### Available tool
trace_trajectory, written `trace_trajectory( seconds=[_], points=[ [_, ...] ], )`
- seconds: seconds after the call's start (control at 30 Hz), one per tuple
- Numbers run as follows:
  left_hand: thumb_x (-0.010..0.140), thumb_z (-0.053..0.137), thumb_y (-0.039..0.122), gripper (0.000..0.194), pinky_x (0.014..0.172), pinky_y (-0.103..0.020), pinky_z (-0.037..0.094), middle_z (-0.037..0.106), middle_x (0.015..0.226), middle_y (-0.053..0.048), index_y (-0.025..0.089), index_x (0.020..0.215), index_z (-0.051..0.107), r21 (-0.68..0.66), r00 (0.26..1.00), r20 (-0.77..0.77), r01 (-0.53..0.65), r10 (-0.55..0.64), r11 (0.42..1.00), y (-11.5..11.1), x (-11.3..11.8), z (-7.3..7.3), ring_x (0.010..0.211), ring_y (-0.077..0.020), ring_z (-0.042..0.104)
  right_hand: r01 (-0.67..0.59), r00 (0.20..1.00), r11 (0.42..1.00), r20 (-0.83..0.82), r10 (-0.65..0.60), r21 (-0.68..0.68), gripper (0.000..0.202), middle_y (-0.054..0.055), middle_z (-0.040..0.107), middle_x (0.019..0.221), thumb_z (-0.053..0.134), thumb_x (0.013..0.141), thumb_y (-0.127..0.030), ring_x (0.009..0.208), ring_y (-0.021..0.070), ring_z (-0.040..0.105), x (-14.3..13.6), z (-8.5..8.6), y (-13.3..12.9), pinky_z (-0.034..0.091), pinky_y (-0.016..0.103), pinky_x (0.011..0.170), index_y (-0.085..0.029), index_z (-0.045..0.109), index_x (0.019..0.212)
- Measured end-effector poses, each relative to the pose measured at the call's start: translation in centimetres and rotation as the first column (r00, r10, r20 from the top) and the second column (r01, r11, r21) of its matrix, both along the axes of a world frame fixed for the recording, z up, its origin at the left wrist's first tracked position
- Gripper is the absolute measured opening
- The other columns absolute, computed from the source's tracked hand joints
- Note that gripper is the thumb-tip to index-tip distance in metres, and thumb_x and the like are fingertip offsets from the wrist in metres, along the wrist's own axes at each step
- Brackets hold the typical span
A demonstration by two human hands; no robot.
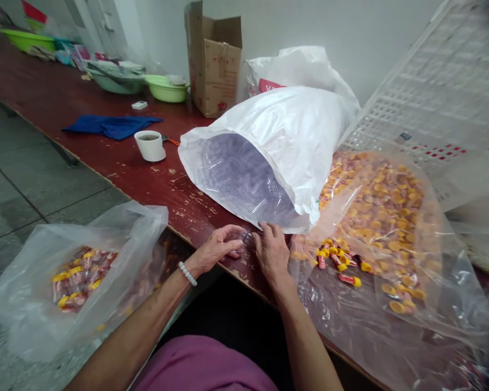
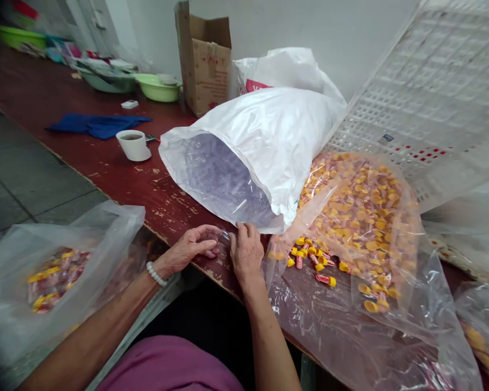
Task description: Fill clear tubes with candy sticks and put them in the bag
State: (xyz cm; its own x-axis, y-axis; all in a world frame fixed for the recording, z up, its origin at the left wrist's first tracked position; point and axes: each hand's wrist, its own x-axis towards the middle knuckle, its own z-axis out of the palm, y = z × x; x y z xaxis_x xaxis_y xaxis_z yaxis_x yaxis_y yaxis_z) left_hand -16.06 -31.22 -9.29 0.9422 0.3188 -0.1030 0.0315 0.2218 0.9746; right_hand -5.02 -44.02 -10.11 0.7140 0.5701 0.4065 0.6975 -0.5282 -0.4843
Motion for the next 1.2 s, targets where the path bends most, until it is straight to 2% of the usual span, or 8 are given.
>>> trace_trajectory(
  seconds=[0.13, 0.33, 0.43, 0.53, 0.67, 0.97, 1.07, 1.2],
  points=[
    [0.066, 0.071, 0.019, 0.033, 0.066, -0.032, 0.053, 0.059, 0.086, 0.002, 0.018, 0.092, 0.050, -0.302, 0.984, 0.041, -0.152, 0.172, 0.941, 0.3, -0.4, -0.6, 0.070, -0.0156, 0.066, -0.020, 0.988, 0.935, 0.138, 0.073, -0.354, 0.028, 0.007, 0.065, 0.095, 0.039, 0.095, -0.028, 0.091, 0.0208, 0.053, 0.1, -0.2, 0.2, 0.043, 0.030, 0.076, -0.024, 0.065, 0.104],
    [0.062, 0.073, 0.013, 0.040, 0.067, -0.025, 0.051, 0.059, 0.078, 0.003, 0.016, 0.099, 0.055, -0.291, 0.977, 0.075, -0.171, 0.201, 0.941, 0.6, -0.5, -0.7, 0.064, -0.0088, 0.061, -0.113, 0.976, 0.919, 0.130, 0.173, -0.377, 0.029, 0.009, 0.061, 0.102, 0.040, 0.094, -0.029, 0.095, 0.0203, 0.052, -0.9, -0.5, -0.2, 0.043, 0.029, 0.080, -0.020, 0.059, 0.114],
    [0.063, 0.072, 0.017, 0.047, 0.062, -0.019, 0.047, 0.055, 0.079, 0.003, 0.017, 0.108, 0.059, -0.166, 0.977, 0.081, -0.183, 0.199, 0.969, 0.2, -0.4, -0.9, 0.063, -0.0061, 0.055, -0.123, 0.992, 0.956, -0.003, 0.127, -0.266, 0.026, 0.011, 0.060, 0.102, 0.043, 0.092, -0.025, 0.094, 0.0204, 0.055, -1.3, -0.3, -0.4, 0.043, 0.032, 0.084, -0.015, 0.061, 0.107],
    [0.065, 0.073, 0.021, 0.046, 0.064, -0.020, 0.046, 0.056, 0.083, 0.001, 0.017, 0.108, 0.059, -0.078, 0.975, 0.076, -0.201, 0.206, 0.977, -0.5, -0.2, -1.1, 0.071, -0.0081, 0.054, -0.114, 0.956, 0.993, -0.270, 0.118, 0.034, 0.025, 0.009, 0.063, 0.098, 0.043, 0.091, -0.029, 0.090, 0.0183, 0.058, -2.0, 0.1, -0.5, 0.045, 0.032, 0.083, -0.015, 0.060, 0.103],
    [0.065, 0.074, 0.022, 0.043, 0.076, -0.024, 0.048, 0.060, 0.099, -0.001, 0.020, 0.104, 0.056, -0.118, 0.978, 0.102, -0.171, 0.183, 0.978, -1.6, 0.0, -1.2, 0.087, -0.0123, 0.057, -0.068, 0.804, 0.927, -0.531, 0.269, 0.368, 0.030, 0.004, 0.066, 0.095, 0.043, 0.091, -0.039, 0.075, 0.0140, 0.061, -3.3, 0.5, -0.7, 0.050, 0.027, 0.068, -0.018, 0.058, 0.106],
    [0.055, 0.079, 0.014, 0.044, 0.065, -0.022, 0.049, 0.063, 0.080, 0.001, 0.016, 0.092, 0.057, -0.177, 0.981, 0.053, -0.173, 0.184, 0.969, -2.3, 0.3, -0.5, 0.072, -0.0110, 0.059, -0.277, 0.911, 0.906, -0.214, 0.353, 0.319, 0.020, 0.003, 0.068, 0.090, 0.049, 0.088, -0.019, 0.084, 0.0137, 0.062, -3.6, 1.6, -1.9, 0.049, 0.027, 0.078, -0.021, 0.067, 0.095],
    [0.055, 0.079, 0.017, 0.042, 0.058, -0.022, 0.049, 0.062, 0.073, 0.002, 0.015, 0.091, 0.058, -0.096, 0.980, 0.002, -0.199, 0.200, 0.975, -2.4, 0.0, -0.2, 0.064, -0.0104, 0.058, -0.214, 0.968, 0.924, -0.057, 0.243, 0.316, 0.019, 0.004, 0.068, 0.089, 0.049, 0.088, -0.020, 0.083, 0.0139, 0.062, -3.6, 3.4, -5.0, 0.049, 0.026, 0.076, -0.021, 0.066, 0.097],
    [0.059, 0.078, 0.022, 0.039, 0.058, -0.023, 0.050, 0.061, 0.078, 0.001, 0.016, 0.090, 0.055, -0.041, 0.981, 0.011, -0.191, 0.192, 0.981, -3.0, -0.5, 0.2, 0.068, -0.0117, 0.059, 0.223, 0.966, 0.928, 0.059, -0.251, 0.297, 0.020, 0.007, 0.066, 0.093, 0.050, 0.086, -0.025, 0.083, 0.0168, 0.060, 0.0, 3.7, -12.8, 0.048, 0.031, 0.075, -0.019, 0.064, 0.099]
  ],
)
